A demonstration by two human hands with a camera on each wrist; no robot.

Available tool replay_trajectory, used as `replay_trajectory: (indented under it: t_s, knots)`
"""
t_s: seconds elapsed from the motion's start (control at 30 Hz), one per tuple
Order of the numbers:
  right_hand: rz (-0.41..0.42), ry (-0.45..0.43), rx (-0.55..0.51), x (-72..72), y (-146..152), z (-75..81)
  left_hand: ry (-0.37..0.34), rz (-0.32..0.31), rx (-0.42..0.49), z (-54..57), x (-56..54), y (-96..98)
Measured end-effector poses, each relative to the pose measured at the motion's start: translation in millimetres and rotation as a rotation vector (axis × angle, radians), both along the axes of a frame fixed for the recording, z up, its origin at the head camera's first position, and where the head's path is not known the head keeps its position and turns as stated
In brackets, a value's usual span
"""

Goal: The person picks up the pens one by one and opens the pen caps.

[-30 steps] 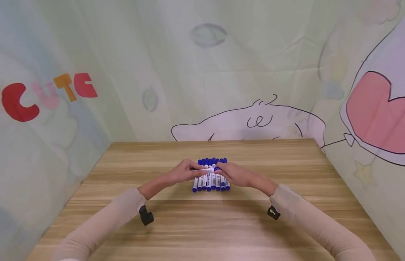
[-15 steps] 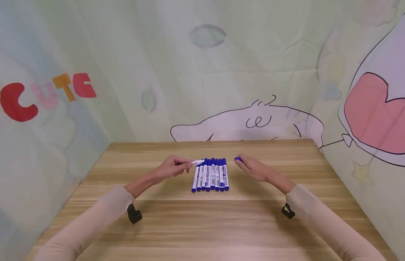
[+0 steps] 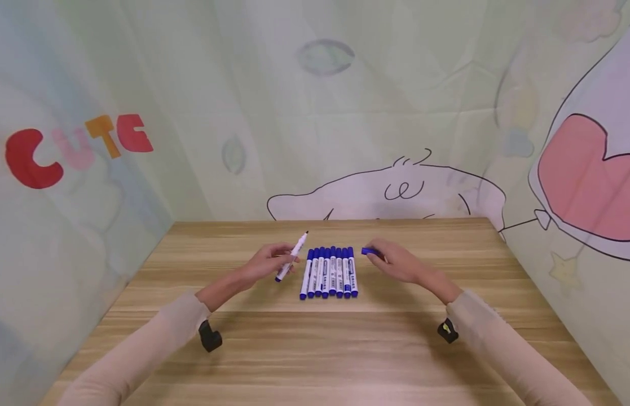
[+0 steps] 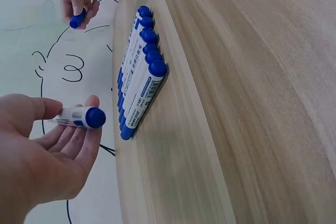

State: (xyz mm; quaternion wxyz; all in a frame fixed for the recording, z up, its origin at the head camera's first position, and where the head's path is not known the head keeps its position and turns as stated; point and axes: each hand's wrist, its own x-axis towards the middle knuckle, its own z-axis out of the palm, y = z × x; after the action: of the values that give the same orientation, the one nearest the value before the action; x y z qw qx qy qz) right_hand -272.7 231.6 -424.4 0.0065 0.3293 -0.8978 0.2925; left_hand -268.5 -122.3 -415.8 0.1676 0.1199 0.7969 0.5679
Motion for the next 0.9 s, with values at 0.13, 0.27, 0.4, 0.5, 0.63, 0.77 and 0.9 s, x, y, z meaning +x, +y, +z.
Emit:
replay_trajectory:
  t_s: [0.13,0.27,0.4,0.5,0.63,0.77,0.9]
  knots:
    - [0.009,0.025,0.013,0.7,5.1,0.3,-0.013,0.085,0.008,-1.0,1.5,-3.5]
    - [0.026,0.056,0.009,1.9,8.8,1.0,-0.013,0.141,-0.029,-3.2,0.0,-8.3]
    - [0.034,0.051,-0.005,2.6,11.6,0.6,-0.023,0.171,-0.046,-6.2,-1.8,-12.8]
    - [0.025,0.048,-0.02,1.2,14.8,-0.8,-0.022,0.185,-0.046,-6.9,-2.9,-15.0]
    - [0.017,0.066,-0.066,-1.0,20.0,-6.4,-0.018,0.208,-0.056,-8.6,-2.6,-17.9]
    - [-0.009,0.058,-0.105,-2.2,25.6,-11.4,-0.017,0.23,-0.056,-12.7,-3.9,-22.2]
    - [-0.04,0.043,-0.119,-2.1,31.1,-12.9,-0.013,0.248,-0.056,-16.4,-5.8,-26.9]
